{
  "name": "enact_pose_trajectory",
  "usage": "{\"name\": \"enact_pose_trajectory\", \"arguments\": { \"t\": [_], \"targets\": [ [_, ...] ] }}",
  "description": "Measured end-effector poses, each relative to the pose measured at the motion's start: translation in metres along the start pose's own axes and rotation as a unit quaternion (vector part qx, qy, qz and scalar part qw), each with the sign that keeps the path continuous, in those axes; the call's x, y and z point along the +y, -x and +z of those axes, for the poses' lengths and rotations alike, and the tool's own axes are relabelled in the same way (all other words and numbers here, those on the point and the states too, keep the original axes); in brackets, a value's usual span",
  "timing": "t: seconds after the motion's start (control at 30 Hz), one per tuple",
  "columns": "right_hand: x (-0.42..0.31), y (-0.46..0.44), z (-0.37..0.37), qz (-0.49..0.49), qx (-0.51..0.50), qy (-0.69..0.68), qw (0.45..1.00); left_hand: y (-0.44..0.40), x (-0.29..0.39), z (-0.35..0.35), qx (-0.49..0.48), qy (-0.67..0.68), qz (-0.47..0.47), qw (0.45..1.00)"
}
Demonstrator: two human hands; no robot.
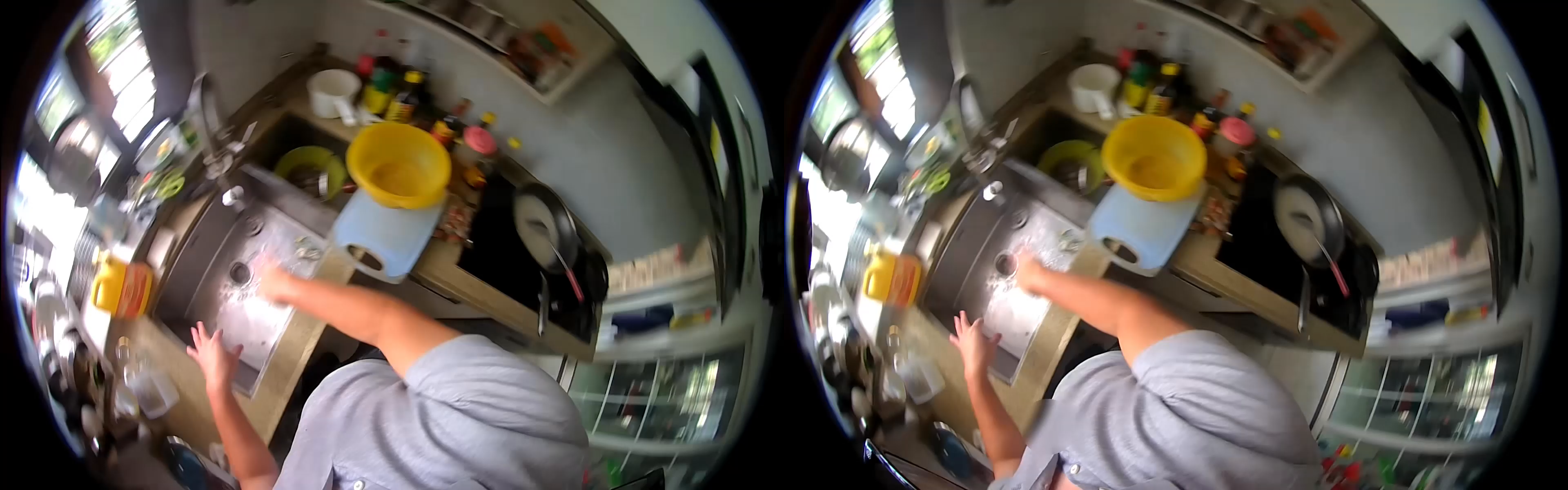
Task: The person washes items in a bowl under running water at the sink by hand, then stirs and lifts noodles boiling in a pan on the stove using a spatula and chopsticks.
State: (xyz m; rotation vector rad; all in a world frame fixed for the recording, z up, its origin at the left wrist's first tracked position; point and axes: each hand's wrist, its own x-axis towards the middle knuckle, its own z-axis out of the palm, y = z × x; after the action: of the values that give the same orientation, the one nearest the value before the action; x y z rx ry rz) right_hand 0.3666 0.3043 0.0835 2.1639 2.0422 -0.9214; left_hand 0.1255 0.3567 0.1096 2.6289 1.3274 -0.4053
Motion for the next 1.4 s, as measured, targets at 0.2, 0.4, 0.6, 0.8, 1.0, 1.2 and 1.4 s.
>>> {"name": "enact_pose_trajectory", "arguments": {
  "t": [0.2,0.4,0.6,0.8,1.0,1.2,1.4],
  "targets": [
    [-0.001,0.128,0.017,0.008,0.337,0.047,0.940,0.000,-0.006,0.053,0.162,0.126,0.088,0.975],
    [0.079,0.371,0.024,0.127,0.568,-0.113,0.805,-0.007,0.081,0.085,0.030,0.474,0.146,0.868],
    [0.199,0.671,0.112,0.485,0.534,0.219,0.656,0.056,0.281,0.054,-0.042,0.456,0.250,0.853],
    [0.291,0.757,0.189,0.427,0.499,-0.065,0.752,0.141,0.492,0.076,-0.142,0.437,0.370,0.808],
    [0.237,0.817,0.128,0.422,0.488,-0.048,0.763,0.194,0.568,0.121,-0.198,0.346,0.392,0.829],
    [0.214,0.799,0.121,0.478,0.434,0.001,0.764,0.203,0.571,0.152,-0.262,0.347,0.369,0.821],
    [0.262,0.749,0.123,0.505,0.487,0.028,0.712,0.221,0.613,0.129,-0.468,0.518,0.220,0.681]
  ]
}}
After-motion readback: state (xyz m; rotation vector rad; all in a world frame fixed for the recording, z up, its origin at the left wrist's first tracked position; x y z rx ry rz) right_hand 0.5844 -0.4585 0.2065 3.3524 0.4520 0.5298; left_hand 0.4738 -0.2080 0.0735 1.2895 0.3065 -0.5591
